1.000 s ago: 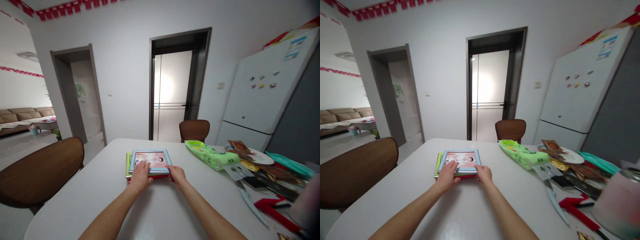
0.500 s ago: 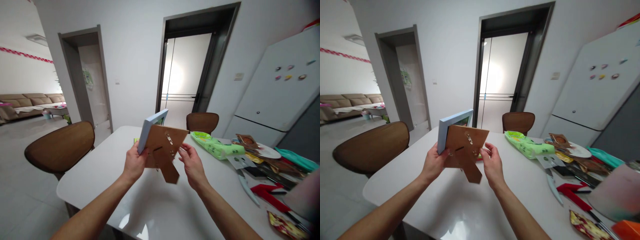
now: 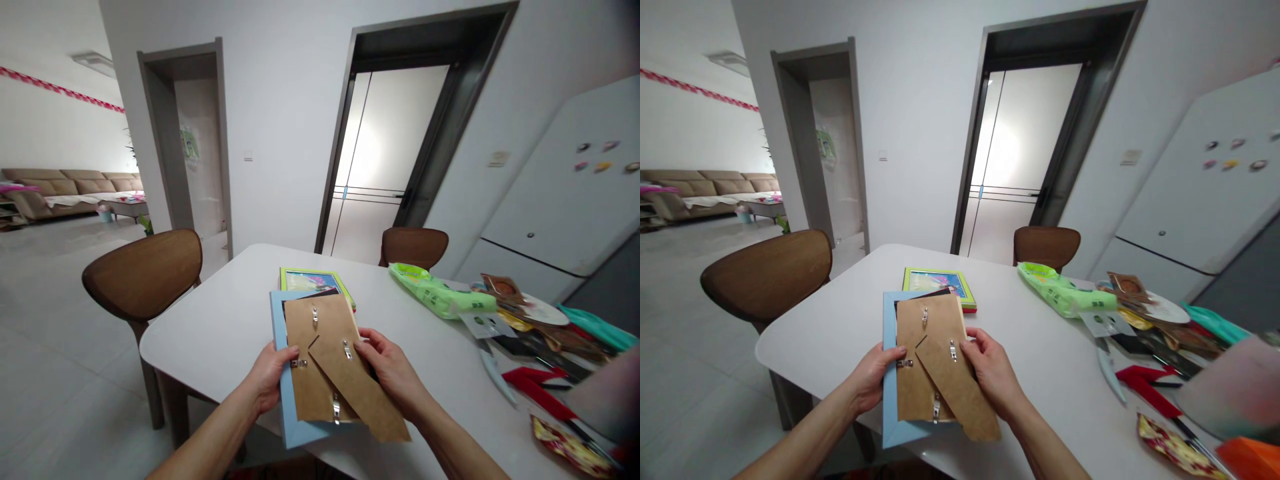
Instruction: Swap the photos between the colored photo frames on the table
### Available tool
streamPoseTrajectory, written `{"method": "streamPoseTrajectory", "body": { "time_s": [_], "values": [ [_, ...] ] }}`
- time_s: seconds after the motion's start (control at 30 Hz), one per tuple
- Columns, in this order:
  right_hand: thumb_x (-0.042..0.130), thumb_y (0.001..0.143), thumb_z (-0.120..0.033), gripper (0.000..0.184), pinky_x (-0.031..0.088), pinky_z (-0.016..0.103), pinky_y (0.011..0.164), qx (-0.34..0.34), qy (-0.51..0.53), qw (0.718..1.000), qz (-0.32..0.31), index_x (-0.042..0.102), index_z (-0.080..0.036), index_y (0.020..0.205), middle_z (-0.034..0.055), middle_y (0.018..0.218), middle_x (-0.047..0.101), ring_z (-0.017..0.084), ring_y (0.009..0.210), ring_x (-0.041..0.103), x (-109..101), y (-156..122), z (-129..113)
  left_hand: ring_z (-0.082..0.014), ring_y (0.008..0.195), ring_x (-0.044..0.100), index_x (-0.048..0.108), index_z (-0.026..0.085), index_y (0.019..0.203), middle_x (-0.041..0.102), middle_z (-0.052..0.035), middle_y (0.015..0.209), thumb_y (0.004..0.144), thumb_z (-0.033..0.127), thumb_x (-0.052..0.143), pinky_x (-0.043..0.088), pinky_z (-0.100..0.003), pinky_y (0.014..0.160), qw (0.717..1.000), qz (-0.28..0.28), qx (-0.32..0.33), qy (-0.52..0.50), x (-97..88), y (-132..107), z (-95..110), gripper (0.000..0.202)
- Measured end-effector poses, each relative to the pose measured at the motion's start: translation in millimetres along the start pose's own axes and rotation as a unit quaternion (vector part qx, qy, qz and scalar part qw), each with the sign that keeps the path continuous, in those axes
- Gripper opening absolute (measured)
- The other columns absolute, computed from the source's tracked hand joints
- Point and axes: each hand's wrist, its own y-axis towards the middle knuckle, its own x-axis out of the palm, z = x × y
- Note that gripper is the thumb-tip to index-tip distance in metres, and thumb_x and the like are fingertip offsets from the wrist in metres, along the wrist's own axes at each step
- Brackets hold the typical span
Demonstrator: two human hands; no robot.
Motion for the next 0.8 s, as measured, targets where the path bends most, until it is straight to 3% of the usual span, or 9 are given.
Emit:
{"method": "streamPoseTrajectory", "body": {
  "time_s": [0.2, 0.37, 0.57, 0.7, 0.8],
  "values": [
    [0.052, 0.068, -0.041, 0.026, 0.036, 0.021, 0.048, 0.108, -0.010, 0.994, -0.010, 0.050, -0.017, 0.078, -0.0035, 0.060, 0.057, 0.010, 0.052, 0.051, -18.6, -12.0, 36.0, -0.0258, 0.076, 0.062, 0.052, 0.009, 0.098, 0.065, -0.0123, 0.083, 0.058, 0.027, 0.059, 0.048, -0.037, 0.067, 0.994, -0.046, -0.065, 0.073, 0.6, 3.7, -22.6, 0.044],
    [0.053, 0.067, -0.039, 0.024, 0.034, 0.021, 0.049, 0.132, -0.019, 0.991, 0.000, 0.050, -0.016, 0.072, -0.0036, 0.059, 0.056, 0.009, 0.051, 0.049, -31.1, -9.1, 54.4, -0.0237, 0.083, 0.058, 0.050, 0.012, 0.097, 0.063, -0.0098, 0.092, 0.061, 0.022, 0.055, 0.045, -0.033, 0.072, 0.969, 0.009, -0.018, 0.245, -1.3, 24.6, -30.2, 0.038],
    [0.046, 0.070, -0.040, 0.025, 0.033, 0.021, 0.049, 0.102, -0.119, 0.988, 0.004, 0.054, -0.016, 0.070, -0.0014, 0.060, 0.057, 0.011, 0.052, 0.048, -32.8, -5.3, 48.6, -0.0263, 0.099, 0.046, 0.052, 0.015, 0.095, 0.054, -0.0099, 0.102, 0.065, 0.022, 0.055, 0.031, -0.036, 0.088, 0.867, 0.097, 0.080, 0.483, -9.9, 37.6, -30.8, 0.031],
    [0.042, 0.071, -0.042, 0.032, 0.026, 0.022, 0.046, 0.025, -0.326, 0.945, 0.010, 0.051, -0.018, 0.051, 0.0001, 0.049, 0.054, 0.011, 0.047, 0.044, -33.4, 1.4, 48.4, -0.0238, 0.106, 0.040, 0.049, 0.015, 0.104, 0.048, -0.0093, 0.109, 0.069, 0.021, 0.049, 0.026, -0.034, 0.092, 0.803, 0.112, 0.122, 0.572, -12.2, 35.5, -36.0, 0.035],
    [0.042, 0.071, -0.041, 0.032, 0.026, 0.022, 0.047, -0.003, -0.353, 0.935, 0.021, 0.051, -0.019, 0.050, 0.0006, 0.050, 0.054, 0.012, 0.049, 0.045, -33.1, 4.9, 49.8, -0.0219, 0.109, 0.038, 0.046, 0.014, 0.112, 0.045, -0.0094, 0.116, 0.071, 0.019, 0.046, 0.025, -0.033, 0.094, 0.773, 0.110, 0.146, 0.607, -13.3, 34.4, -39.8, 0.041]
  ]
}}
